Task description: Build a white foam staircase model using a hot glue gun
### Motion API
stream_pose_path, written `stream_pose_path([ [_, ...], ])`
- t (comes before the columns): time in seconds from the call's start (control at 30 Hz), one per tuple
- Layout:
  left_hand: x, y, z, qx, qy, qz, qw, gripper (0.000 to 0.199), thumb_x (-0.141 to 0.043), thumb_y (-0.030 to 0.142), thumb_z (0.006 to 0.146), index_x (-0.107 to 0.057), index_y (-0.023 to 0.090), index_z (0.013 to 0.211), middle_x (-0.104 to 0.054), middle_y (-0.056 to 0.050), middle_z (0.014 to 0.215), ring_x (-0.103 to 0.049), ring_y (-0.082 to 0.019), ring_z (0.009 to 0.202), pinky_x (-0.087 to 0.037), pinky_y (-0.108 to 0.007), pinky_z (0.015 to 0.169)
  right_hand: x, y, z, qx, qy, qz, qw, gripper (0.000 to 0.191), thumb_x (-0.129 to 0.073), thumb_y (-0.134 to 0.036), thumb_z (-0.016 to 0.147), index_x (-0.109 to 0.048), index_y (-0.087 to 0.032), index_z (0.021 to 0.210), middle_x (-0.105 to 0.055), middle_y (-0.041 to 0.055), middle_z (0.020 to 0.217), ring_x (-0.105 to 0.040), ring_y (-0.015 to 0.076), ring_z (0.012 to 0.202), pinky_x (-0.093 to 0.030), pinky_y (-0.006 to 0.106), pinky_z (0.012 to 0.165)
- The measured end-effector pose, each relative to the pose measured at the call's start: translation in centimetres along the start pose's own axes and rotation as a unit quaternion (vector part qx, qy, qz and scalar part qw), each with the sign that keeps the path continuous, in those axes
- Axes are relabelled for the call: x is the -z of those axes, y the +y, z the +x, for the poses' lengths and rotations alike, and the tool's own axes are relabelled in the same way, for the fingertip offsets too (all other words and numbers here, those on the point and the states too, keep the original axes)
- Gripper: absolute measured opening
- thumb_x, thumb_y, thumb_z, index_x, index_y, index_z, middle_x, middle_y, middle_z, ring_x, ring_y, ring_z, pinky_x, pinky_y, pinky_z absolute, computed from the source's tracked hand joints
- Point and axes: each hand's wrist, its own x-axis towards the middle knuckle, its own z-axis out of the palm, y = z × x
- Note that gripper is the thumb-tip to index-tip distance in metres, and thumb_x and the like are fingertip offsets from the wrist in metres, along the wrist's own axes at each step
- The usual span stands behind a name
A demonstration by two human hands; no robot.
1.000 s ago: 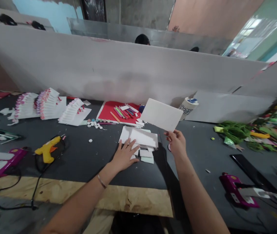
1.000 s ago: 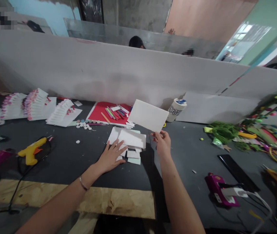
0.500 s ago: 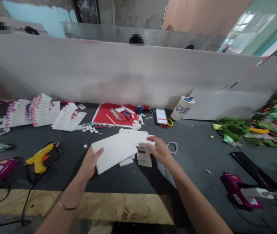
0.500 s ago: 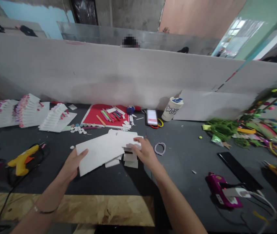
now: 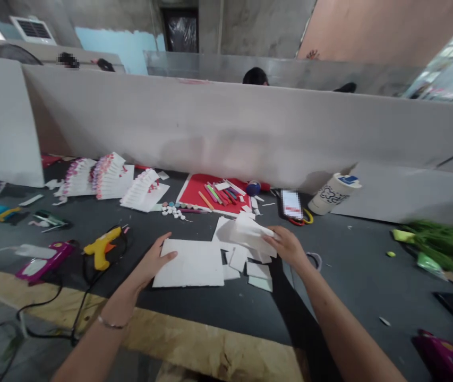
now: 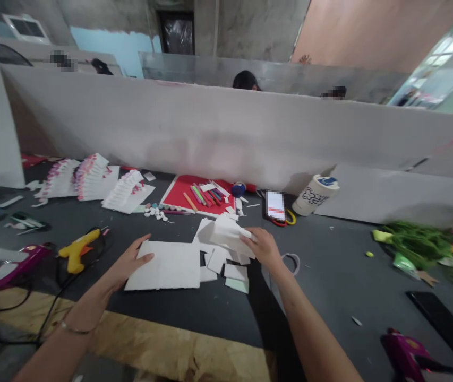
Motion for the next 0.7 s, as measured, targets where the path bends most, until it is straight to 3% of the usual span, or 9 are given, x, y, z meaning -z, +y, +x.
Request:
stream_pose_path([
  [0.13, 0.1, -0.7, 1.0, -0.033, -0.008, 0.075, 0.997, 0.087, -0.074, 0.048, 0.071, -0.039, 0.02, 0.146, -0.069, -0.014, 0.119, -0.07, -0.03, 0.1, -0.058, -0.039, 0.082, 0.1, 0.0, 1.6, -0.023, 0.005, 0.014, 1.0, 0.041, -0.053, -0.056, 0.087, -0.073, -0.022, 0.098, -0.075, 0.0072, 0.094, -0.068, 0.0234, 0.083, -0.051, 0.033, 0.074],
  [0.27, 0.4, -1.6, 2.4, -0.114, 0.033, 0.238, 0.964, 0.081, -0.064, 0.051, 0.074, -0.044, 0.014, 0.143, -0.065, -0.016, 0.124, -0.065, -0.033, 0.111, -0.054, -0.041, 0.09, 0.9, 1.2, 3.0, -0.06, 0.04, -0.002, 0.997, 0.041, -0.058, -0.058, 0.083, -0.075, -0.023, 0.098, -0.075, 0.0089, 0.101, -0.067, 0.0274, 0.096, -0.05, 0.038, 0.085],
  [0.33, 0.8, -1.4, 2.1, -0.158, 0.06, 0.342, 0.925, 0.071, -0.057, 0.049, 0.08, -0.049, 0.014, 0.14, -0.063, -0.016, 0.126, -0.062, -0.032, 0.114, -0.052, -0.042, 0.093, 2.1, 2.5, 3.4, -0.086, 0.052, -0.007, 0.995, 0.043, -0.055, -0.059, 0.085, -0.075, -0.023, 0.1, -0.075, 0.0091, 0.105, -0.066, 0.0279, 0.1, -0.05, 0.039, 0.087],
  [0.47, 0.3, 1.1, 0.2, -0.217, 0.118, 0.547, 0.8, 0.052, -0.045, 0.043, 0.09, -0.059, 0.018, 0.134, -0.054, -0.019, 0.137, -0.057, -0.037, 0.119, -0.05, -0.051, 0.094, 4.7, 6.4, 4.0, -0.165, 0.074, -0.025, 0.983, 0.061, -0.025, -0.05, 0.098, -0.074, -0.015, 0.093, -0.075, 0.0134, 0.087, -0.07, 0.0246, 0.085, -0.053, 0.035, 0.074],
  [0.53, -2.1, 3.0, -0.2, -0.278, 0.103, 0.586, 0.754, 0.044, -0.044, 0.037, 0.093, -0.061, 0.022, 0.131, -0.054, -0.016, 0.14, -0.054, -0.036, 0.124, -0.047, -0.052, 0.097, 5.6, 8.3, 4.5, -0.201, 0.094, -0.061, 0.973, 0.051, -0.03, -0.045, 0.097, -0.071, -0.014, 0.095, -0.075, 0.0155, 0.088, -0.07, 0.0262, 0.084, -0.052, 0.037, 0.073],
  [0.57, -3.9, 3.9, 0.0, -0.322, 0.06, 0.587, 0.74, 0.042, -0.044, 0.035, 0.094, -0.061, 0.023, 0.131, -0.056, -0.014, 0.139, -0.054, -0.033, 0.125, -0.046, -0.05, 0.099, 5.8, 9.1, 4.8, -0.212, 0.096, -0.079, 0.969, 0.041, -0.039, -0.042, 0.094, -0.069, -0.015, 0.096, -0.074, 0.015, 0.089, -0.069, 0.0266, 0.084, -0.052, 0.037, 0.073],
  [0.63, -8.8, 5.3, 1.1, -0.414, -0.033, 0.574, 0.706, 0.041, -0.043, 0.033, 0.097, -0.059, 0.025, 0.134, -0.054, -0.011, 0.143, -0.049, -0.029, 0.132, -0.042, -0.046, 0.106, 5.9, 10.4, 5.4, -0.217, 0.083, -0.107, 0.967, 0.024, -0.057, -0.036, 0.085, -0.067, -0.018, 0.097, -0.074, 0.0114, 0.089, -0.069, 0.0254, 0.082, -0.052, 0.035, 0.073],
  [0.7, -14.3, 6.1, 3.0, -0.487, -0.114, 0.568, 0.654, 0.043, -0.047, 0.04, 0.097, -0.054, 0.03, 0.138, -0.047, -0.008, 0.151, -0.038, -0.031, 0.141, -0.032, -0.053, 0.113, 5.8, 11.3, 6.0, -0.207, 0.061, -0.125, 0.968, 0.023, -0.07, -0.031, 0.075, -0.064, -0.02, 0.094, -0.074, 0.0073, 0.085, -0.069, 0.0235, 0.079, -0.051, 0.031, 0.069],
])
